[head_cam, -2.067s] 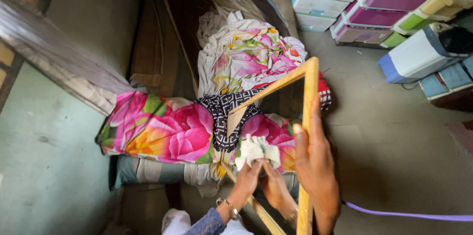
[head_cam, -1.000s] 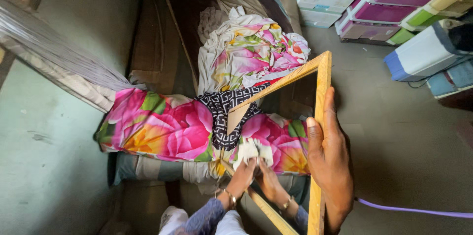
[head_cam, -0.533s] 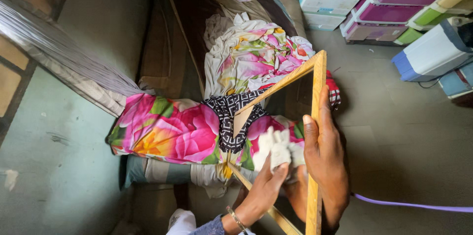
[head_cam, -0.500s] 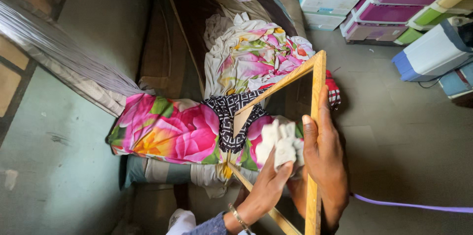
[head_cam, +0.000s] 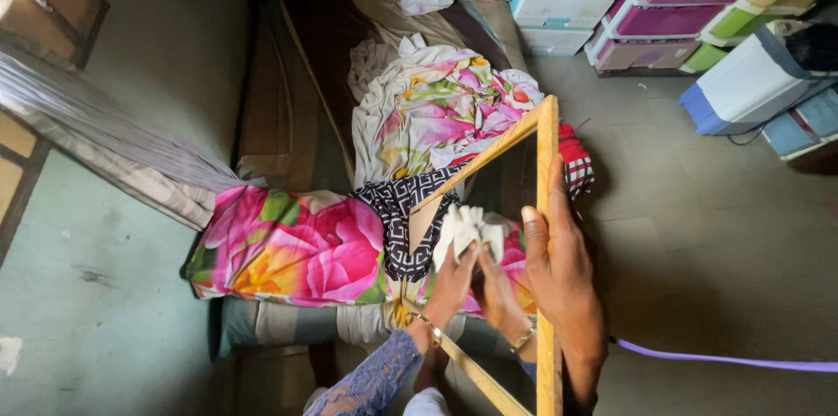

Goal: The person wipes the surface of a wooden-framed mirror with a white cloth. They hold the mirror with one hand and wipe the glass with the other, moving the cloth across the surface repeatedly.

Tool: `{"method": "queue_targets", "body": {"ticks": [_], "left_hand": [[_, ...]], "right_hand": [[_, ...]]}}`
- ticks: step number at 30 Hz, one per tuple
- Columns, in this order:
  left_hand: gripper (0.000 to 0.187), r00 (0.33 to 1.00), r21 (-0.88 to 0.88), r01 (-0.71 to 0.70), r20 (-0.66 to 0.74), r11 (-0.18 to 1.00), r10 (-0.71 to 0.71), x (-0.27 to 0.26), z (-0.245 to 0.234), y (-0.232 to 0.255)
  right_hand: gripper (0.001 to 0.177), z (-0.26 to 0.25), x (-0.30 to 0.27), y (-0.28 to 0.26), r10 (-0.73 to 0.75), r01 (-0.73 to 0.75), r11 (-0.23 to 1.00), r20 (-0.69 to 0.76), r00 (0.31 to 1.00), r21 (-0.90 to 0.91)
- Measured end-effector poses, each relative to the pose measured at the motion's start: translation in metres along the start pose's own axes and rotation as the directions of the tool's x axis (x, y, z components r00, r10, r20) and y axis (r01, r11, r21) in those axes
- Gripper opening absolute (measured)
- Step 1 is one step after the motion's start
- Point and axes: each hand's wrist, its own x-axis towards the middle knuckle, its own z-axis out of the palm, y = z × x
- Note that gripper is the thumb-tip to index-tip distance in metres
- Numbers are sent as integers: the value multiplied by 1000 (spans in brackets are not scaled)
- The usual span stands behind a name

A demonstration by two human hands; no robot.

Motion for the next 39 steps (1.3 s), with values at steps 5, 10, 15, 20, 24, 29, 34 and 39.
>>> {"method": "queue_targets", "body": {"ticks": [5,10,15,20,24,29,34,39], "left_hand": [[58,977,-154,208,79,966,-198,-30,-41,-61],[55,972,-32,226,67,974,-224,-86,-33,-50],[57,972,-89,189,156,978,-174,-110,-12,21],[66,967,-34,-80,240,996,86,-122,1,88],[64,937,0,-256,246,967,248,-120,-3,101],[61,931,21,-322,191,947,312,-101,-18,53],[55,934,35,-348,101,937,343,-57,-43,-31],[52,976,-84,-191,89,978,199,0,-75,-88]], "right_hand": [[65,3,-3,-13,174,-171,969,4,985,-180],[64,7,1,-9,108,-111,957,-26,994,-267],[61,11,5,-2,-71,64,993,-67,995,-95],[64,24,-2,-9,106,-106,994,-37,994,3],[58,37,-12,-18,38,-40,999,-77,996,-29],[63,44,-7,-23,-5,3,1000,-89,996,-26],[66,48,-2,-33,35,-38,999,-83,996,-36],[68,52,6,-37,-3,-1,999,-95,995,-40]]}}
